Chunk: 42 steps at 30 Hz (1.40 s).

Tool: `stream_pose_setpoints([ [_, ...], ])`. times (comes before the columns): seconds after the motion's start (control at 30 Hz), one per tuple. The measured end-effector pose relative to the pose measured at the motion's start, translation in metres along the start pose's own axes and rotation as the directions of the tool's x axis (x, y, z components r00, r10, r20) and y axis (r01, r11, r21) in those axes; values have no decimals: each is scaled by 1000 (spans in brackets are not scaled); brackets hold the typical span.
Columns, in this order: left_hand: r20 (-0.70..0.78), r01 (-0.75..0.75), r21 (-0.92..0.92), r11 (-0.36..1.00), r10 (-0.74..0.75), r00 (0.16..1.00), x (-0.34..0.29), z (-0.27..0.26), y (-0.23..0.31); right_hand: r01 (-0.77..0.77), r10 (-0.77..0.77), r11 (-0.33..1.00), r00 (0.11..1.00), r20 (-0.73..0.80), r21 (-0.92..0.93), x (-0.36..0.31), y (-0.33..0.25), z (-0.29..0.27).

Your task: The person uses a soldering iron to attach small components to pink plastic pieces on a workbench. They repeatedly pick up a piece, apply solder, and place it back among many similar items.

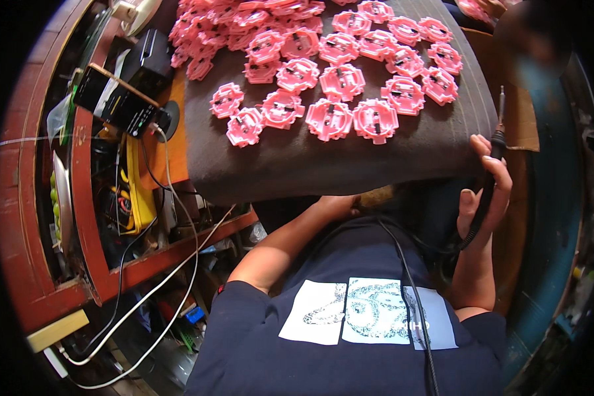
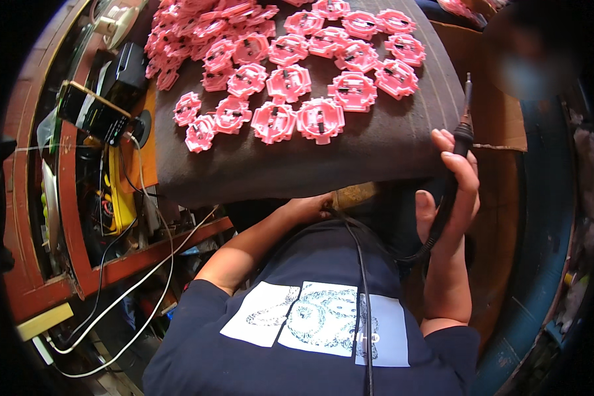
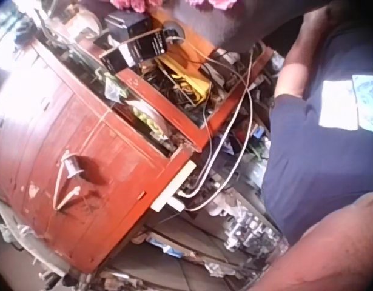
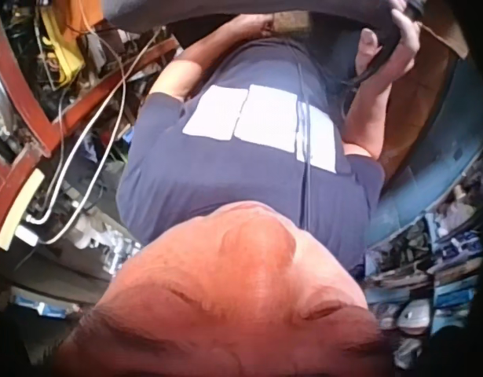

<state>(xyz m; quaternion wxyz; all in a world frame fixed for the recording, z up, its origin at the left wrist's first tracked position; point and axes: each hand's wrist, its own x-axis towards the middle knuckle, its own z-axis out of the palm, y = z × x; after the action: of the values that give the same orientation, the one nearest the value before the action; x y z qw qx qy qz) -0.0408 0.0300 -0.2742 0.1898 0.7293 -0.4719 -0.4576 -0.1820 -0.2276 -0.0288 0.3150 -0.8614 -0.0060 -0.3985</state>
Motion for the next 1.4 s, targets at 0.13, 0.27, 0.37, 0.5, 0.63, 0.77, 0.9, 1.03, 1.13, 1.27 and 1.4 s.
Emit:
stream_pose_setpoints([
  [0.13,252,153,266,952,-222,942,2,-15,52,-60,62,996,998,29,-64,-23,-8,-6],
  [0.27,-95,-35,148,988,50,994,-31,-31,57,-72,72,995,997,2,-67,-38,-6,-16],
  [0.37,-298,-164,611,775,417,859,-41,-53,45,-94,80,991,987,-136,-98,-65,2,-21],
  [0.5,-53,-165,368,915,198,979,-26,-72,11,-297,234,940,919,-318,-168,-129,17,-26],
  [0.63,165,-57,357,932,-3,986,-8,-73,10,-469,391,869,848,-359,-161,-188,41,-26],
  [0.77,279,38,335,942,-137,950,31,-49,-10,-495,439,854,851,-287,-162,-204,51,-22],
  [0.9,240,220,183,958,-260,935,82,46,-64,-521,470,839,840,-271,-156,-198,45,-29],
  [1.03,108,492,-32,870,-486,867,137,154,-129,-590,550,791,802,-232,-162,-207,34,-26],
  [1.13,8,610,-189,769,-620,784,171,197,-151,-604,574,770,796,-191,-206,-218,19,-30],
  [1.27,-56,595,-518,615,-718,693,201,225,-170,-598,585,775,801,-125,-204,-224,17,-31],
  [1.4,17,418,-846,331,-767,642,210,222,-161,-647,645,740,760,-78,-183,-228,4,-40],
])
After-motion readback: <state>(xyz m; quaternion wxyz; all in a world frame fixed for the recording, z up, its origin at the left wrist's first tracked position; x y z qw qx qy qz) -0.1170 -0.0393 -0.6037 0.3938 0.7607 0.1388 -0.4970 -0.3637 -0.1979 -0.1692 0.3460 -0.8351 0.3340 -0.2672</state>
